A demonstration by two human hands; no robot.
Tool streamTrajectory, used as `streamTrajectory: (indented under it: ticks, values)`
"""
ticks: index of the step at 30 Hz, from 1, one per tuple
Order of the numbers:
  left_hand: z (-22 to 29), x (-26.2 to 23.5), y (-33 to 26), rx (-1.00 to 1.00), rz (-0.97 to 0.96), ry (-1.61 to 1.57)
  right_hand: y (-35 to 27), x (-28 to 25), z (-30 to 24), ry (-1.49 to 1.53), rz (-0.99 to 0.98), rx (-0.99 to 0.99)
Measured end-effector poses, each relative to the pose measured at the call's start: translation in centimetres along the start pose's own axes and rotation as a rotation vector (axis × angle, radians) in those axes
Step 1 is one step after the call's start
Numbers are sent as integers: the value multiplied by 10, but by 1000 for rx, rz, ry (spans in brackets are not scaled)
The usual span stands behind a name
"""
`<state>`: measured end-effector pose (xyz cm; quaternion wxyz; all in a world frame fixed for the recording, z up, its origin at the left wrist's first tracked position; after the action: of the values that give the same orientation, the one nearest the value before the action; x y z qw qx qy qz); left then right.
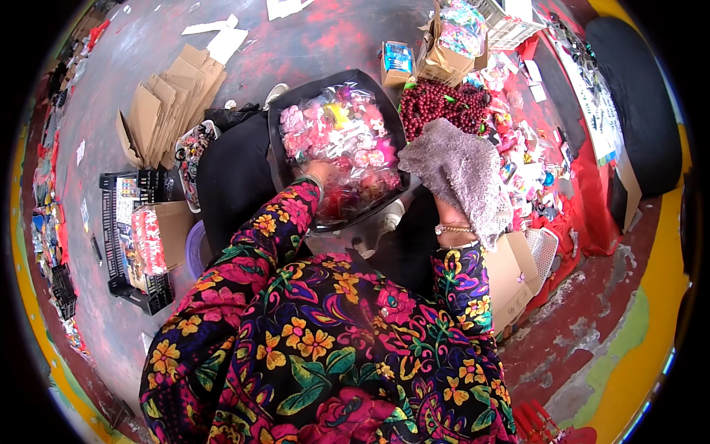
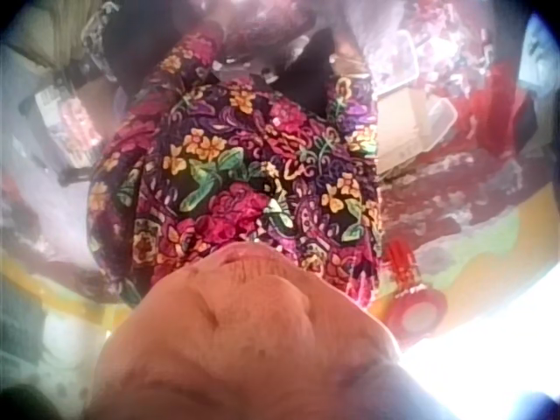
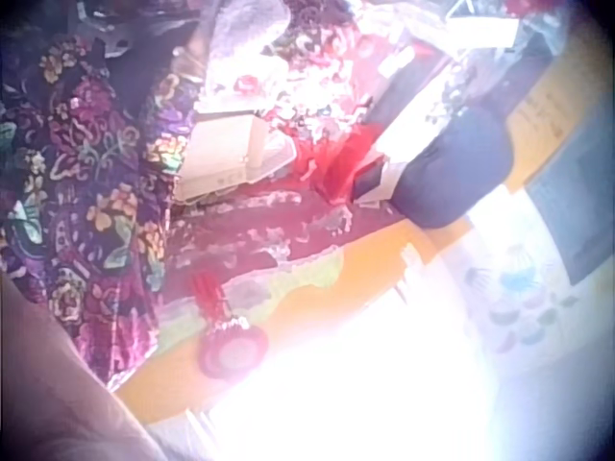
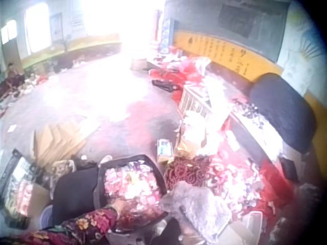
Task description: The person sits on the floor and sorts small decorative items, including red ornaments and beads, from a black bag into a white plastic basket. They use a cloth to wipe the items before placing them in the basket.
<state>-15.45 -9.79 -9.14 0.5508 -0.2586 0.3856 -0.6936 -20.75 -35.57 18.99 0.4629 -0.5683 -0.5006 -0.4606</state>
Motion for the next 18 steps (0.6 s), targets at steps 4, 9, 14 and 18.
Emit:
streamTrajectory:
  ticks: [4,9,14,18]
  values:
    - [10,-4,-7,-7,17,-283,-2,-10,2,-37,-32,-3]
    - [44,2,-47,149,-77,-510,-5,-18,-2,38,-154,30]
    - [60,17,-86,96,-287,-844,-5,5,3,-122,-107,-4]
    - [111,26,-172,209,-427,-1083,0,31,21,-393,-72,15]
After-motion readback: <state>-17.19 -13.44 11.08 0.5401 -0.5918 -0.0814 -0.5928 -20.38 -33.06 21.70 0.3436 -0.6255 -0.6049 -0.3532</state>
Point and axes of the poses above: each hand's wrist, its own y-axis towards the middle knuckle, its own x-axis out of the palm, z = x × y, the point moved 6 cm from there along y, towards the middle knuckle, and after that the axes turned 2 degrees about -z, right-handed, at the moved point
